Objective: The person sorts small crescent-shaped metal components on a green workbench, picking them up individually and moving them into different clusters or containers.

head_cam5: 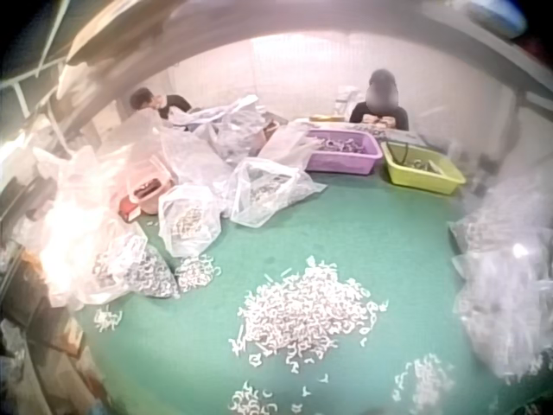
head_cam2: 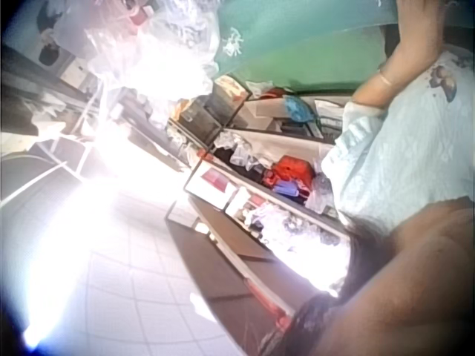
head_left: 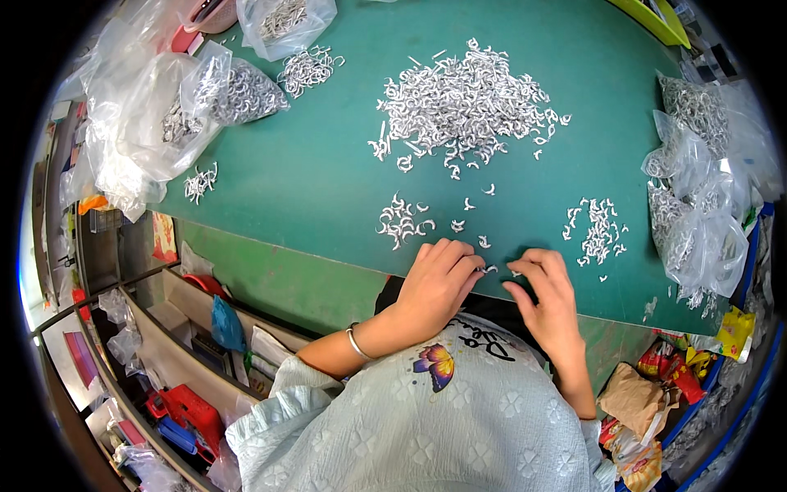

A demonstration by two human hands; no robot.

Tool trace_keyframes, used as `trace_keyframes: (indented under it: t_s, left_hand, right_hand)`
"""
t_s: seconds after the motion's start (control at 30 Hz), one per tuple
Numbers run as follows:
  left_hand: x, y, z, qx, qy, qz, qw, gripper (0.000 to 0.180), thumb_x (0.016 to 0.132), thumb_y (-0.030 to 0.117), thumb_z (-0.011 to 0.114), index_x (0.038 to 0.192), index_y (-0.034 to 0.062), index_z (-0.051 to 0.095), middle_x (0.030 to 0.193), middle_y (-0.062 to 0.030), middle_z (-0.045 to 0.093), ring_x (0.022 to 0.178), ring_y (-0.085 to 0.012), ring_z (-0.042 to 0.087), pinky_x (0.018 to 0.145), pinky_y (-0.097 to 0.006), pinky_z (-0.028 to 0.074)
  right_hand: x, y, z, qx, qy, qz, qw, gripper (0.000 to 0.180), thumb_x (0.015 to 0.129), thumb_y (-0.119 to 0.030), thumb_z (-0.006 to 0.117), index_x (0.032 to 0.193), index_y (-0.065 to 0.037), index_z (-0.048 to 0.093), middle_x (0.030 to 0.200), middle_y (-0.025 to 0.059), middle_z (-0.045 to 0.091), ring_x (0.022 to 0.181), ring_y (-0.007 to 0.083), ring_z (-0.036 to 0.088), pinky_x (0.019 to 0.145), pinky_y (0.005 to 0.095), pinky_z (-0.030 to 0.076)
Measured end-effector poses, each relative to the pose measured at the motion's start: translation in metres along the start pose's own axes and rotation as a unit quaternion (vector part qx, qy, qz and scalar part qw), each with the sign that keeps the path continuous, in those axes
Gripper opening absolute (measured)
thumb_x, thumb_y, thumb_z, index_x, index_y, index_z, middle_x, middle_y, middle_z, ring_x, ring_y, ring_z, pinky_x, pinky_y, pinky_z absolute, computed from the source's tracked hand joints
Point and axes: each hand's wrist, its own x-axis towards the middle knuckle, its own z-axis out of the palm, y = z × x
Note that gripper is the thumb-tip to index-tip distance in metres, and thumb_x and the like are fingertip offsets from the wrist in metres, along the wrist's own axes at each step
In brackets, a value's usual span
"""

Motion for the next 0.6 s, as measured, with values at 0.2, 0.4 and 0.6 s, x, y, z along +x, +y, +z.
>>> trace_keyframes:
  t_s: [0.2, 0.4, 0.6]
  left_hand:
    - [-0.002, -0.001, -0.006, 0.007, -0.008, 0.004, 1.000, 0.022, 0.077, 0.003, 0.072, 0.097, 0.0047, 0.063, 0.095, -0.0073, 0.057, 0.084, -0.0250, 0.054, 0.072, -0.035, 0.037]
    - [0.000, 0.001, -0.006, -0.005, 0.005, -0.010, 1.000, 0.033, 0.076, 0.003, 0.074, 0.107, 0.0052, 0.063, 0.098, -0.0075, 0.058, 0.086, -0.0257, 0.055, 0.073, -0.035, 0.039]
    - [0.008, 0.008, -0.007, -0.036, 0.003, 0.000, 0.999, 0.038, 0.076, 0.004, 0.075, 0.112, 0.0040, 0.063, 0.100, -0.0079, 0.061, 0.088, -0.0248, 0.057, 0.075, -0.034, 0.040]
  right_hand:
    - [0.010, -0.001, 0.011, -0.049, 0.000, -0.058, 0.997, 0.022, 0.073, -0.003, 0.074, 0.093, -0.003, 0.065, 0.096, 0.0071, 0.058, 0.086, 0.0266, 0.054, 0.071, 0.0377, 0.042]
    - [0.010, 0.000, 0.014, -0.011, 0.055, -0.037, 0.998, 0.020, 0.072, -0.002, 0.076, 0.088, -0.003, 0.066, 0.087, 0.0065, 0.063, 0.079, 0.0252, 0.055, 0.070, 0.0366, 0.042]
    - [0.008, -0.001, 0.014, 0.080, 0.070, 0.008, 0.994, 0.020, 0.070, 0.005, 0.076, 0.086, -0.001, 0.065, 0.081, 0.0078, 0.065, 0.073, 0.0210, 0.057, 0.067, 0.0325, 0.043]
